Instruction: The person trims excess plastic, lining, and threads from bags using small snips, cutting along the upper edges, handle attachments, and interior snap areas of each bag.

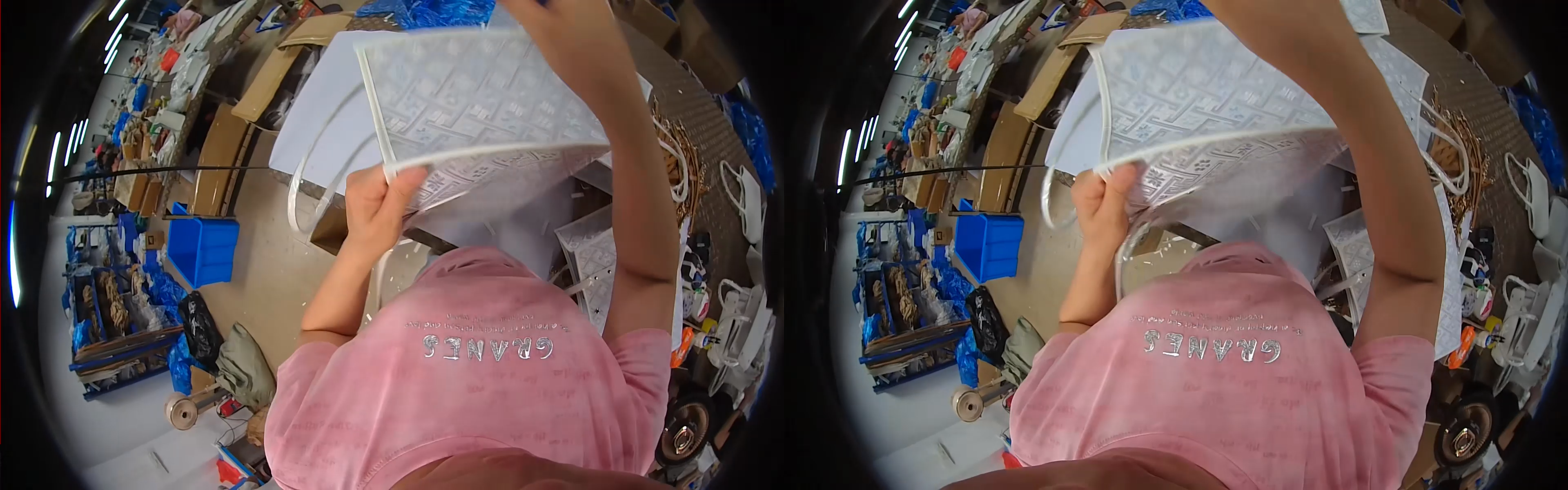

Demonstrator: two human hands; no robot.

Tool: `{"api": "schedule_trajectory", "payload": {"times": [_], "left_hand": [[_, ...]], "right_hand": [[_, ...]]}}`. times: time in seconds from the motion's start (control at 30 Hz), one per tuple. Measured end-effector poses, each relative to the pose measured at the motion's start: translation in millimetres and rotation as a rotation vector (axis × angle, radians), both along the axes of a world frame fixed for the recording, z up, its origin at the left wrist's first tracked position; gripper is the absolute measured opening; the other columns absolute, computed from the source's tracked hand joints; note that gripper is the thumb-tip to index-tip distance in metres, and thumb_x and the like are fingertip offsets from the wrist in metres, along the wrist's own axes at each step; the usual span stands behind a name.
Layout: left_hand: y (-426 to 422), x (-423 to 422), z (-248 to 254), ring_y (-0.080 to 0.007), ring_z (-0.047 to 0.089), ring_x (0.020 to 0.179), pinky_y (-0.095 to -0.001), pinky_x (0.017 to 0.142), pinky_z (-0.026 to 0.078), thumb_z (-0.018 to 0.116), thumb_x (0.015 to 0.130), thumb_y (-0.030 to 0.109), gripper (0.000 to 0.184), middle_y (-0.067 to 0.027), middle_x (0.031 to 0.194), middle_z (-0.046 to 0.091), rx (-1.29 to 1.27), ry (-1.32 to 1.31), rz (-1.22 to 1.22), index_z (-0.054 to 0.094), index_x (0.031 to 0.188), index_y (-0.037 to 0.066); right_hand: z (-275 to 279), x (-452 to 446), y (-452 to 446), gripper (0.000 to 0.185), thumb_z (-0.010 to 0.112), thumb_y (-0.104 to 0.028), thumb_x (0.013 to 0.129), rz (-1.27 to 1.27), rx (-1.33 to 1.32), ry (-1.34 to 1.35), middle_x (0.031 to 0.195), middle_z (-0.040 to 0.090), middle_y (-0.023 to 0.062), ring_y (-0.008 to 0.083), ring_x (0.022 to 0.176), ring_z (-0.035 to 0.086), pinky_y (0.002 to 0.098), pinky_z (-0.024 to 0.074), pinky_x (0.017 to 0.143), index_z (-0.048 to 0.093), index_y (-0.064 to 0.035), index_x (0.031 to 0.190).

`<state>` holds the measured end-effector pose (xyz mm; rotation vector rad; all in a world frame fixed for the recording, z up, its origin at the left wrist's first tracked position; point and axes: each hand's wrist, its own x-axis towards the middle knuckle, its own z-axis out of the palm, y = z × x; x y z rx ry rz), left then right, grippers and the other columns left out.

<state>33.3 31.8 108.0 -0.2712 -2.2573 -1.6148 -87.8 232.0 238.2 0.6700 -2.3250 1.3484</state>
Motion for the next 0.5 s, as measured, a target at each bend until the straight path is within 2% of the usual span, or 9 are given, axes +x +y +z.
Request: {"api": "schedule_trajectory", "payload": {"times": [0.03, 0.07, 0.13, 0.17, 0.2, 0.3, 0.4, 0.5], "left_hand": [[4, -5, -1, -0.0033, 0.045, 0.065, -0.0230, 0.055, 0.035, 0.060, 0.096, 0.021, 0.025, 0.0021, 0.072, 0.057, 0.154, 0.019, 0.037, 0.069, 0.094, -0.002], [5, -10, -1, -0.0033, 0.045, 0.065, -0.0230, 0.055, 0.035, 0.060, 0.096, 0.021, 0.025, 0.0021, 0.072, 0.057, 0.154, 0.027, 0.047, 0.069, 0.094, -0.002], [5, -20, 2, -0.0040, 0.050, 0.068, -0.0222, 0.058, 0.038, 0.058, 0.097, 0.024, 0.029, 0.0004, 0.079, 0.061, 0.414, -0.040, 0.109, 0.068, 0.097, -0.003], [5, -23, 4, -0.0043, 0.052, 0.070, -0.0217, 0.059, 0.040, 0.057, 0.098, 0.026, 0.030, -0.0005, 0.083, 0.063, 0.545, -0.075, 0.145, 0.067, 0.098, -0.003], [6, -25, 7, -0.0043, 0.052, 0.070, -0.0217, 0.059, 0.040, 0.057, 0.098, 0.026, 0.030, -0.0005, 0.083, 0.063, 0.544, -0.077, 0.159, 0.067, 0.098, -0.003], [11, -35, 21, -0.0080, 0.060, 0.078, -0.0228, 0.067, 0.046, 0.055, 0.098, 0.029, 0.034, -0.0063, 0.094, 0.067, 0.756, -0.207, 0.180, 0.063, 0.105, -0.003], [13, -43, 19, -0.0117, 0.063, 0.084, -0.0250, 0.074, 0.049, 0.054, 0.099, 0.030, 0.036, -0.0095, 0.098, 0.068, 0.798, -0.250, 0.183, 0.062, 0.109, -0.004], [13, -51, 5, -0.0141, 0.064, 0.088, -0.0264, 0.077, 0.050, 0.053, 0.099, 0.031, 0.039, -0.0117, 0.102, 0.068, 0.844, -0.292, 0.180, 0.060, 0.113, -0.005]], "right_hand": [[2, 16, 2, 0.041, 0.060, -0.018, 0.091, 0.009, -0.003, 0.008, 0.100, 0.065, 0.0224, 0.0315, 0.087, 0.063, 0.0362, 0.0474, 0.075, 0.054, -0.0058, 0.129], [2, 31, 8, 0.046, 0.061, -0.021, 0.091, -0.025, -0.019, -0.018, 0.104, 0.066, 0.0206, 0.0296, 0.086, 0.063, 0.0335, 0.0469, 0.074, 0.050, -0.0090, 0.134], [-12, 46, 21, 0.051, 0.062, -0.024, 0.092, -0.048, -0.038, -0.051, 0.108, 0.067, 0.0187, 0.0276, 0.085, 0.063, 0.0308, 0.0464, 0.074, 0.047, -0.0122, 0.139], [-35, 48, 27, 0.041, 0.058, -0.018, 0.092, 0.025, -0.068, 0.051, 0.098, 0.064, 0.0130, 0.0177, 0.079, 0.056, 0.0273, 0.0439, 0.069, 0.055, -0.0097, 0.132], [-55, 52, 30, 0.033, 0.054, -0.013, 0.093, 0.096, -0.100, 0.152, 0.087, 0.062, 0.0073, 0.0079, 0.072, 0.049, 0.0239, 0.0415, 0.064, 0.062, -0.0072, 0.125], [-96, 69, 33, 0.043, 0.050, -0.009, 0.091, 0.217, -0.004, 0.001, 0.090, 0.058, 0.0105, 0.0127, 0.076, 0.050, 0.0254, 0.0424, 0.070, 0.054, -0.0041, 0.134], [-128, 79, 20, 0.044, 0.052, -0.009, 0.089, 0.309, -0.064, -0.169, 0.087, 0.056, 0.0089, 0.0167, 0.076, 0.051, 0.0265, 0.0426, 0.073, 0.055, -0.0016, 0.132], [-152, 79, 13, 0.045, 0.053, -0.009, 0.088, 0.319, -0.089, -0.180, 0.086, 0.055, 0.0086, 0.0176, 0.075, 0.051, 0.0265, 0.0428, 0.073, 0.055, -0.0018, 0.132]]}}
